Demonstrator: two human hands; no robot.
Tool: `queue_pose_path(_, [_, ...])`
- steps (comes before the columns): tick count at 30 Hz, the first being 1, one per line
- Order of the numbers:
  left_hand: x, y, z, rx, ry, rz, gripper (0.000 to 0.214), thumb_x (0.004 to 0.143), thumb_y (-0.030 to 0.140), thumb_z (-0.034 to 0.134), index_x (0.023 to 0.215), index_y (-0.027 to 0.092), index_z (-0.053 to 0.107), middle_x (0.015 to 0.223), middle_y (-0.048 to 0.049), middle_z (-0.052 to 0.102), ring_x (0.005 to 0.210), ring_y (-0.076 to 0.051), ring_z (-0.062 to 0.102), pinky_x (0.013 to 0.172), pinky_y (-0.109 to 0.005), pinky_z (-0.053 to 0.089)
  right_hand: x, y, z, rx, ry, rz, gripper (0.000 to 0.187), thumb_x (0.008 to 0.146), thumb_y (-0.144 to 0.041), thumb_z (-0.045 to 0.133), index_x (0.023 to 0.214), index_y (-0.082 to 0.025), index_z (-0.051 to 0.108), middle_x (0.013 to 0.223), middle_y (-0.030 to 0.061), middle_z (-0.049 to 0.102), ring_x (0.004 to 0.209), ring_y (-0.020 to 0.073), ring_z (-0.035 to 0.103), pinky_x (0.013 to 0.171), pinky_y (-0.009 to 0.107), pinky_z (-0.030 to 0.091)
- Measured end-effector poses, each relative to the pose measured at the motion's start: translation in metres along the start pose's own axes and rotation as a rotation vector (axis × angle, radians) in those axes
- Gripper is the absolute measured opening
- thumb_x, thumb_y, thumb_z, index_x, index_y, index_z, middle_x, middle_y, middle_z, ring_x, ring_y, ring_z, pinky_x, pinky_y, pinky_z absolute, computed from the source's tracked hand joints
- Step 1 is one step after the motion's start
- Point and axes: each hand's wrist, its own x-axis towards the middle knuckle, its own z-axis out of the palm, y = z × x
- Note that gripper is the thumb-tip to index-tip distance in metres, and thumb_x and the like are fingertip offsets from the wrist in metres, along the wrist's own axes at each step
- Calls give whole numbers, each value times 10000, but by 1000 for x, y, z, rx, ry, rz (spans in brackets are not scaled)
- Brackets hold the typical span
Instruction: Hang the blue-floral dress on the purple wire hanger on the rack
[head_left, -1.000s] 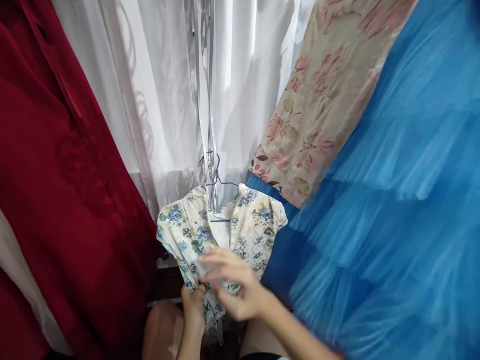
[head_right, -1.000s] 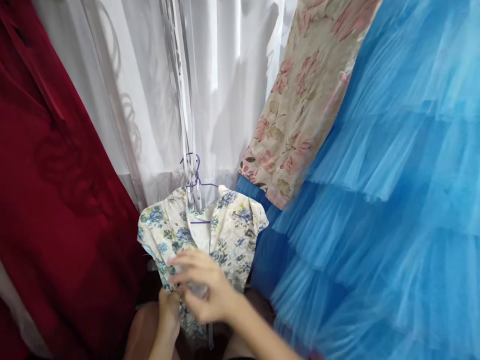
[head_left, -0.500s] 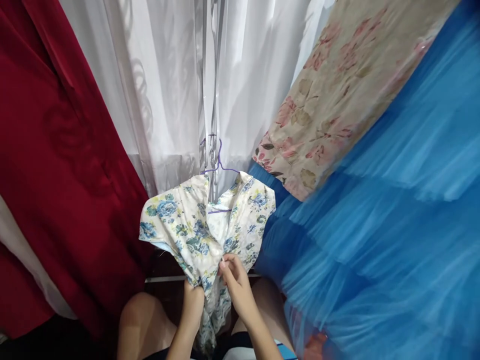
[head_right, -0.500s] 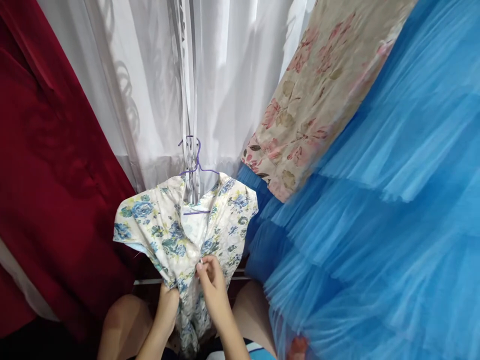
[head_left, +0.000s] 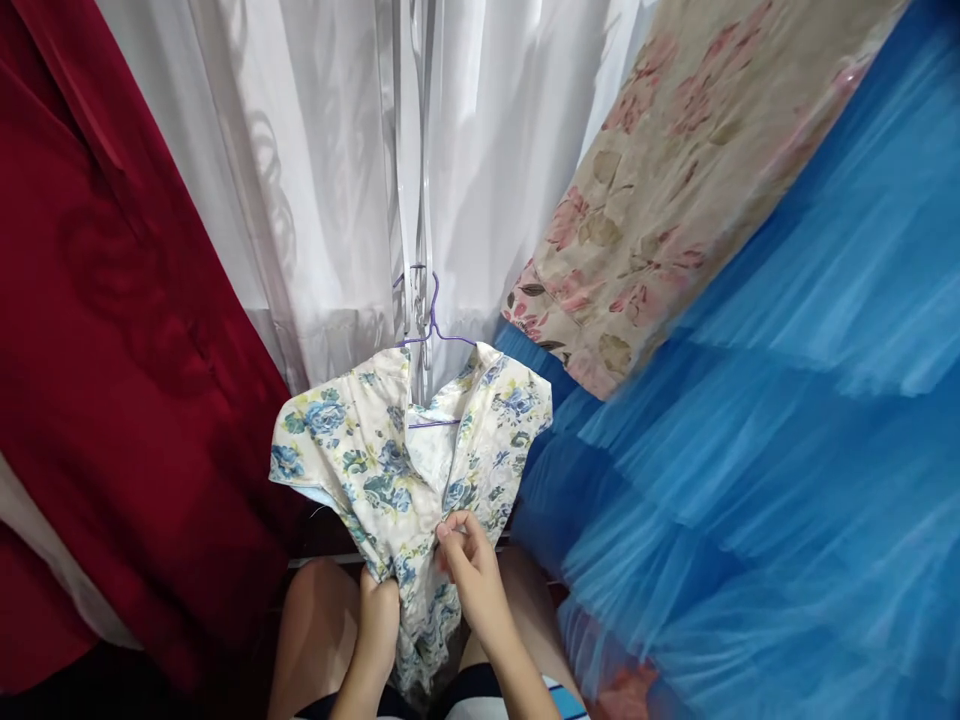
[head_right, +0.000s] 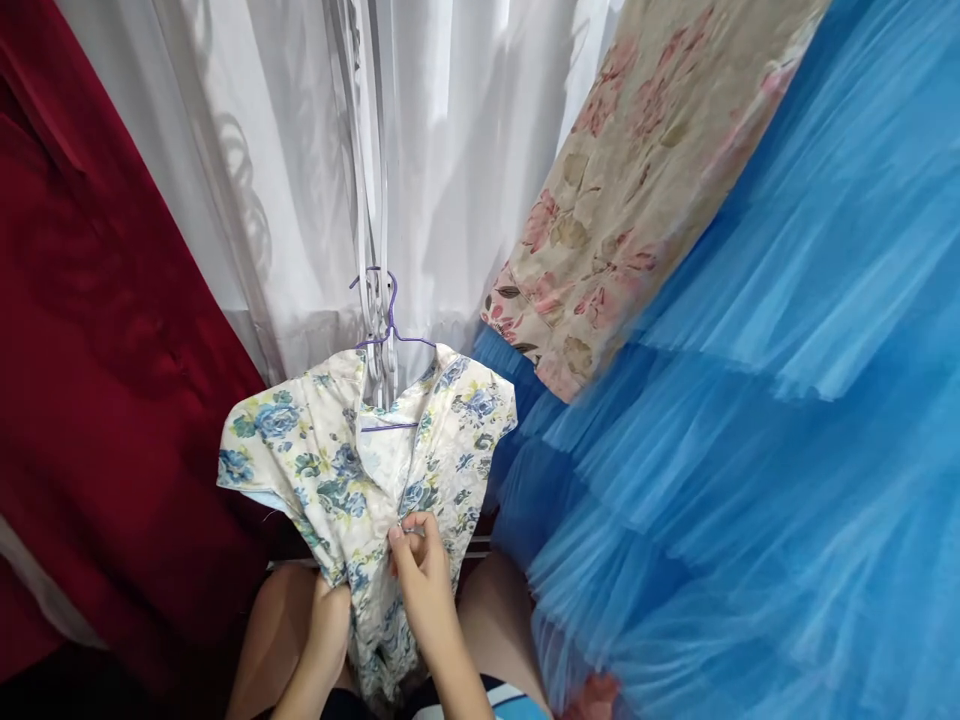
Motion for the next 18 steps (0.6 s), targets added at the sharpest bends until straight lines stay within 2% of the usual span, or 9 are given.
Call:
queue_pose_path(3, [-5,-3,4,-38,-58,-69,434,540,148,566,954,175,694,916,-83,727,976,-285,665,926,-397,500,0,-5,3,-3,-30,-4,338,916,-546,547,975,-223,466,542,-76,487,494,124,403,499,234,269])
queue_pose_path(7, [-5,-6,5,-55,-43,-74,381,530,151,580,898,178,674,960,-90,721,1016,-303,651,961,-409,480,2,-13,4,7,-115,-19,342,933,-534,523,813,-219,469,475,-85,415,452,108,359,475,234,247])
queue_pose_path(9, [-5,-2,3,-23,-13,-61,375,561,157,609,933,171,655,1020,-103,709,1048,-312,641,965,-413,479,1,-13,2,7,-120,-21,371,926,-528,533,740,-215,463,462,-81,406,435,97,338,465,236,234])
queue_pose_path(11, [-7,5,1,33,51,54,449,631,186,643,1079,176,611,1157,-114,664,1128,-314,605,999,-419,457,-2,-11,0,15,-99,-12,387,913,-525,552,703,-214,457,449,-81,405,418,87,317,455,235,221])
queue_pose_path(13, [-11,14,-1,84,136,291,580,708,230,671,1264,204,508,1346,-122,551,1257,-307,521,1075,-422,395,-6,-8,-2,27,-85,9,399,899,-527,569,683,-216,446,424,-86,402,392,78,296,441,232,202])
queue_pose_path(15, [-15,21,1,156,187,555,692,732,248,715,1362,223,431,1471,-129,428,1367,-301,409,1149,-415,304,-11,-5,-2,32,-95,39,414,889,-535,580,666,-220,431,392,-91,403,359,69,276,422,228,177])
queue_pose_path(17, [-18,25,7,259,84,706,666,735,244,747,1348,213,488,1471,-131,438,1388,-295,385,1169,-388,270,-13,-6,-2,37,-125,69,423,878,-543,593,662,-218,433,378,-89,422,338,61,274,410,221,167])
queue_pose_path(18, [-19,25,10,313,-19,710,578,749,250,747,1293,206,558,1414,-131,504,1348,-295,437,1150,-373,303,-14,-7,-1,47,-138,79,425,871,-547,604,663,-215,441,378,-86,435,334,59,281,406,217,170])
